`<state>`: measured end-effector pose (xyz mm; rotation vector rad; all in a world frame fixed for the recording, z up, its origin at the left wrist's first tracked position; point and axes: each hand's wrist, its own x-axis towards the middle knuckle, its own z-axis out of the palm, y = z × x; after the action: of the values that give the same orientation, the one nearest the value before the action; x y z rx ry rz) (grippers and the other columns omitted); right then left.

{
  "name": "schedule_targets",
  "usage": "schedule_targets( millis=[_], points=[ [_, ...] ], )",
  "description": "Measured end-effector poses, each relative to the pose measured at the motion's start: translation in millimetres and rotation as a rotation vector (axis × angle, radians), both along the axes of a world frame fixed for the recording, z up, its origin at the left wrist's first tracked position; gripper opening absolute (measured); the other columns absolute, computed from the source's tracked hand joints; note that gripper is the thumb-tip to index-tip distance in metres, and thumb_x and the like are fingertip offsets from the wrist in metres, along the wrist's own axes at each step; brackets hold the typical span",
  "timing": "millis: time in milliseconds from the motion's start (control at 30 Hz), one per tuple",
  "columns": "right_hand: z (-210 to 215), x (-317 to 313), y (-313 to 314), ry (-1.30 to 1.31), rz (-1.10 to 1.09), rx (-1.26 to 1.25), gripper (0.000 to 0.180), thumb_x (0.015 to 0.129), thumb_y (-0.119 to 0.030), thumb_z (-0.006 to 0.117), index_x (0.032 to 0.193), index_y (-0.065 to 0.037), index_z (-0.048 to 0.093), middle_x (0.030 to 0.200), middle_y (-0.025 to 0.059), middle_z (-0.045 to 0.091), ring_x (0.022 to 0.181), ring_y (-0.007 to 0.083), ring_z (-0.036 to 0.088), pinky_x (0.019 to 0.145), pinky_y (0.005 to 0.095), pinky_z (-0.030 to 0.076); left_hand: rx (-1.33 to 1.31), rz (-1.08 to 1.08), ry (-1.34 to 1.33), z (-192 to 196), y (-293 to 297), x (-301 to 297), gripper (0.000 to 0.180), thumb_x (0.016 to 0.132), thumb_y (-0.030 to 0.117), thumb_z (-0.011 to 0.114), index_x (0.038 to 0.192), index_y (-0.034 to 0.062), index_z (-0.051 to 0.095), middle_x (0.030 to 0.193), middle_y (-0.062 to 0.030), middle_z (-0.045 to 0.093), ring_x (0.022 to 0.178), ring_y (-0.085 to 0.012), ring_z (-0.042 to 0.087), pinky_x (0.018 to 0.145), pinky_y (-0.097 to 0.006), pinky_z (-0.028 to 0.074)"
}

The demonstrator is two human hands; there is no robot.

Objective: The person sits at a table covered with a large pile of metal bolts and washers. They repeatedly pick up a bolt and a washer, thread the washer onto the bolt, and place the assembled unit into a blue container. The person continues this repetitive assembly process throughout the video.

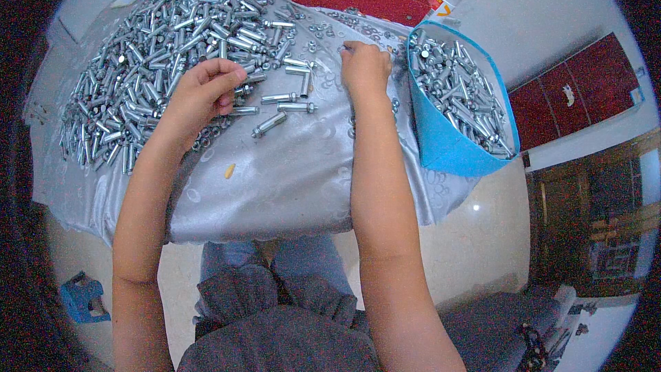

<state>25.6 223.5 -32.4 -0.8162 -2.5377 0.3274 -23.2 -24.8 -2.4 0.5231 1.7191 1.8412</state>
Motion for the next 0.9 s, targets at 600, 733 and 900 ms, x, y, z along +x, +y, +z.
schedule_targets(
  millis=[600,733,900],
  points=[
    [-3.0,-3.9,-1.0,0.08,0.022,-0.05,0.016,0.071,-0.024,0.063,0.08,-0.012,0.067,0.086,0.0138,0.062,0.089,0.0341,0.052,0.079,0.0446,0.041,-0.007,-0.018,0.011,-0.7,-0.5,-0.5,0.014,0.079,0.018,0.059,0.086,0.0067,0.053,0.059,0.0047,0.042,0.049,-0.0048,0.037,0.045,-0.018,0.03],
    [-5.1,-4.5,0.6,0.071,0.015,-0.044,0.016,0.07,-0.024,0.064,0.08,-0.012,0.067,0.085,0.0137,0.062,0.089,0.0333,0.052,0.079,0.0427,0.042,-0.012,-0.006,0.008,0.4,-0.9,-0.3,0.014,0.079,0.017,0.059,0.086,0.0054,0.054,0.059,0.0042,0.044,0.05,-0.0047,0.038,0.045,-0.018,0.031],
    [-6.0,-5.0,2.4,0.08,0.014,-0.095,0.016,0.07,-0.022,0.064,0.08,-0.01,0.067,0.083,0.0134,0.063,0.086,0.0305,0.055,0.077,0.0392,0.044,-0.003,-0.006,0.006,0.7,-2.0,-1.6,0.015,0.078,0.015,0.06,0.085,0.003,0.056,0.059,0.0031,0.047,0.05,-0.0042,0.041,0.047,-0.018,0.033]
  ],
)
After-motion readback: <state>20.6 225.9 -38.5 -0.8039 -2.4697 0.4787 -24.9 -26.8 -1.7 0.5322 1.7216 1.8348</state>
